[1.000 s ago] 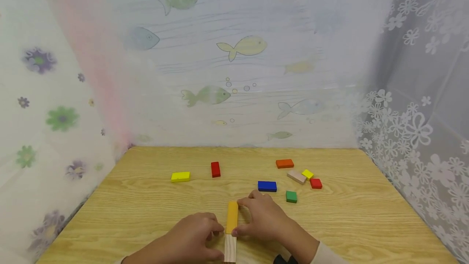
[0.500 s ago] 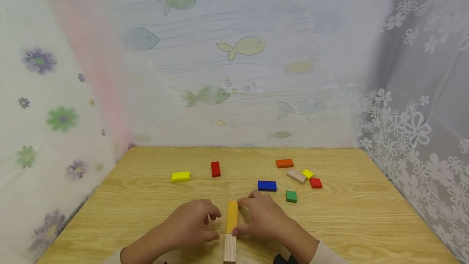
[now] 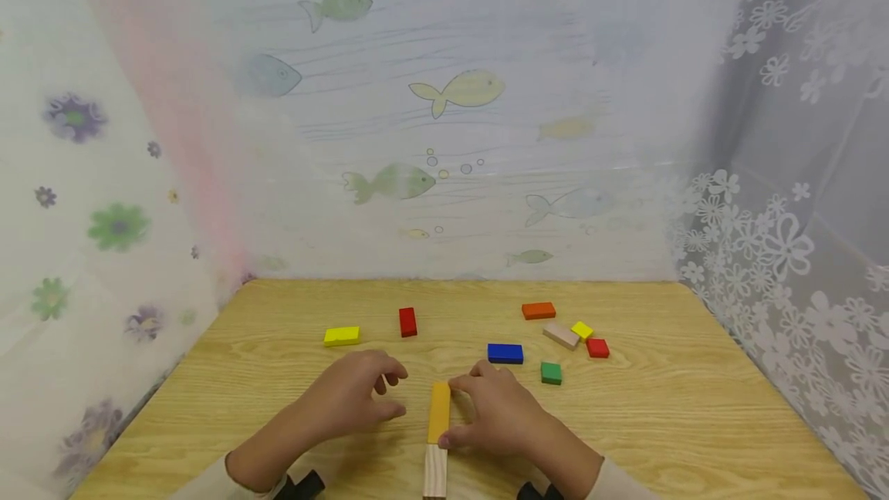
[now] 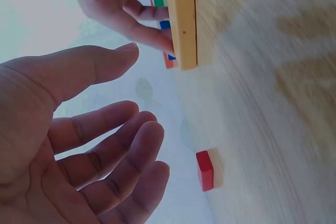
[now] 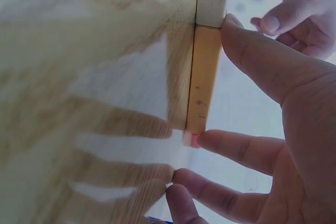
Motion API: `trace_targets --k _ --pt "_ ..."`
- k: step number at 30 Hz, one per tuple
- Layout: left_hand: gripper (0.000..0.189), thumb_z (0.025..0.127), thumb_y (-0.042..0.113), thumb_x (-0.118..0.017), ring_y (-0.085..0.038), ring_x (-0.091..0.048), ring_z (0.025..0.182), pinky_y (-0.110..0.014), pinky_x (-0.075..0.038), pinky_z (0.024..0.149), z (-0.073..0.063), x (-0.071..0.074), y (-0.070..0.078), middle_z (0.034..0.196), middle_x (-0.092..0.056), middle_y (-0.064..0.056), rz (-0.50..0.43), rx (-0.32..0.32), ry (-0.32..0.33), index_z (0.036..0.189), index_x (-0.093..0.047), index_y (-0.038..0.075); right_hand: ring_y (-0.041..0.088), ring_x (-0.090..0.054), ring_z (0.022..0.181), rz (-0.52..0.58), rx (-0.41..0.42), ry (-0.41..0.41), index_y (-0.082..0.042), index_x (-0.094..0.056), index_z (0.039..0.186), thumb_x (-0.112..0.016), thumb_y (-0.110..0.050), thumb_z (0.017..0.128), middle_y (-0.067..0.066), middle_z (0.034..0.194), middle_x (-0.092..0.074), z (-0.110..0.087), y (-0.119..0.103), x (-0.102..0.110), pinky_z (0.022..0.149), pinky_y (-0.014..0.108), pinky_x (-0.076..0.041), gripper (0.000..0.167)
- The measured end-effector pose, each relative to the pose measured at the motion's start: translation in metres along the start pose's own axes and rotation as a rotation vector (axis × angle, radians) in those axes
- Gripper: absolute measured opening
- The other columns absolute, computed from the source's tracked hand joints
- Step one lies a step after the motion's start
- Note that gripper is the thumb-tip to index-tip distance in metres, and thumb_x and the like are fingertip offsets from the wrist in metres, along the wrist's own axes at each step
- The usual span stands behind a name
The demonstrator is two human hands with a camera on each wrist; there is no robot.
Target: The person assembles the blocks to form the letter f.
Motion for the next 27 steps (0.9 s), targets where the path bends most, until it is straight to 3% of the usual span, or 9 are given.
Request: trace_targets --k 8,15,23,27 --pt "0.039 0.083 0.033 -0.086 -0.009 -0.065 0.088 -0.027 -0.054 0.072 0.005 0.003 -0.01 0.107 -0.073 0.001 -0.015 0.051 0.019 0.114 -0.076 0.012 0.021 -0.059 0.108 0.001 -0.006 -0.008 -0.023 -0.064 0.141 -0.079 -0.072 0.075 0.003 0.127 -0.059 0.0 0.0 0.0 0.091 0.049 -0.054 0.084" --pt "0.04 0.083 0.03 -0.087 -0.013 -0.066 0.086 -0.032 -0.056 0.072 0.012 0.003 -0.021 0.105 -0.073 -0.003 -0.024 0.085 0.02 0.114 -0.076 0.01 0.023 -0.059 0.111 0.006 -0.016 -0.009 -0.024 -0.064 0.141 -0.08 -0.071 0.074 0.005 0.129 -0.059 0.0 -0.001 0.0 0.093 0.051 -0.054 0.084" --pt "0.041 0.084 0.023 -0.087 -0.017 -0.066 0.086 -0.036 -0.058 0.074 0.027 0.005 -0.036 0.108 -0.073 -0.01 -0.117 0.086 0.033 0.119 -0.073 0.005 0.022 -0.06 0.109 0.0 -0.011 -0.005 -0.022 -0.065 0.14 -0.08 -0.071 0.075 0.004 0.128 -0.06 0.0 0.0 0.0 0.091 0.05 -0.054 0.084" --pt "0.046 0.085 0.024 -0.086 -0.016 -0.065 0.084 -0.035 -0.057 0.073 0.038 0.006 -0.044 0.11 -0.072 -0.01 -0.093 0.102 0.053 0.124 -0.071 0.005 0.022 -0.06 0.11 -0.004 -0.013 -0.004 -0.023 -0.065 0.141 -0.079 -0.073 0.075 0.004 0.129 -0.06 0.001 0.001 -0.001 0.092 0.049 -0.054 0.084"
Point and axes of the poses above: each hand's wrist, its own z-axis towards the middle knuckle, its own x-axis out of the back of the hand, y = z × x, the point moved 6 cm from there along z, towards the middle knuckle
